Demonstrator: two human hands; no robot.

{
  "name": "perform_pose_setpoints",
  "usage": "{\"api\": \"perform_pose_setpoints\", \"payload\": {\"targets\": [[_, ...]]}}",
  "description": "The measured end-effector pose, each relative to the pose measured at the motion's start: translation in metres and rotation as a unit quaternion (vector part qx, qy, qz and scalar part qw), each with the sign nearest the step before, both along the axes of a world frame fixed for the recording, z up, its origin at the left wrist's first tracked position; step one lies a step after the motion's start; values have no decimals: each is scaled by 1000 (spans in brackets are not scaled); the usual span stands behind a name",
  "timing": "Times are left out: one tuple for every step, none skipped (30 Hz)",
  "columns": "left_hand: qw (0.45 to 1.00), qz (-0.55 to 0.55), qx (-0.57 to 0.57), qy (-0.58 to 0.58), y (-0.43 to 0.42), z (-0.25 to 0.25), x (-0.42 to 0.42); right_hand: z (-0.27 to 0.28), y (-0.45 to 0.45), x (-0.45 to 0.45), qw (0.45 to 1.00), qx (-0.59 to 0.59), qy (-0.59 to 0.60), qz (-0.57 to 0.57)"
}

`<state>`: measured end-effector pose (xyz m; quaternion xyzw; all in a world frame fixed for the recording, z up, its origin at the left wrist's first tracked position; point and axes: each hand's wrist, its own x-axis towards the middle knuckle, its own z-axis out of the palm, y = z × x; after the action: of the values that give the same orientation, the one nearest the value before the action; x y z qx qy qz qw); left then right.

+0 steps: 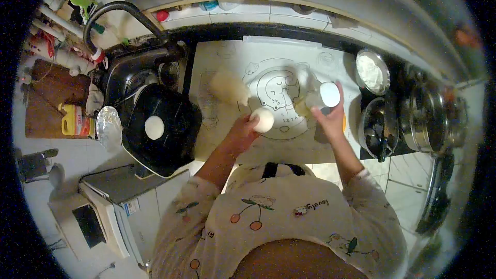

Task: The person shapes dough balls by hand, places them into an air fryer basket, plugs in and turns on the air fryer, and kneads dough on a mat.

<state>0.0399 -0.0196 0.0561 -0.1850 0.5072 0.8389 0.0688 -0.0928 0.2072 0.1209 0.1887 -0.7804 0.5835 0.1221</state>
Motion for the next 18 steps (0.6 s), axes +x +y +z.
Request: {"api": "perform_pose_setpoints", "payload": {"targets": [[988,16,139,-72,6,-3,-12,0,-3,-9,999,24,-20,34],[983,37,166,-63,13,-4,-20,0,-5,-17,996,48,-39,69],[978,57,193,-55,19,-3,-26,-4,-8,-23,989,77,-83,94],[971,77,220,-46,21,-3,-32,-6,-9,-27,979,105,-127,118],[999,28,-31,28,19,-5,-38,-8,-12,-27,982,52,-134,123],[954,-22,-280,100,15,-5,-45,-8,-12,-27,981,74,-120,132],[841,-71,-511,164,12,-5,-52,-8,-11,-25,980,95,-105,142],[797,-63,-575,174,10,-4,-56,-8,-11,-22,978,116,-89,151],[748,-54,-636,183,10,10,-61,5,-15,-16,973,131,-84,172],[694,-45,-692,191,10,23,-64,5,-16,-9,977,95,-65,181],[782,-29,-598,176,11,31,-67,10,-14,-4,967,132,-88,200],[812,-12,-560,163,11,41,-69,19,-15,2,955,169,-112,218],[840,5,-521,149,12,52,-71,22,-17,5,950,194,-102,221],[866,20,-481,135,12,57,-73,23,-19,9,946,218,-91,223],[857,29,-494,146,11,56,-74,25,-21,11,941,241,-81,225],[847,36,-507,156,11,55,-76,30,-25,14,939,252,-73,224],[837,44,-520,166,11,53,-77,36,-28,17,937,263,-64,223],[838,42,-518,169,11,52,-77,39,-31,19,934,273,-55,222]]}}
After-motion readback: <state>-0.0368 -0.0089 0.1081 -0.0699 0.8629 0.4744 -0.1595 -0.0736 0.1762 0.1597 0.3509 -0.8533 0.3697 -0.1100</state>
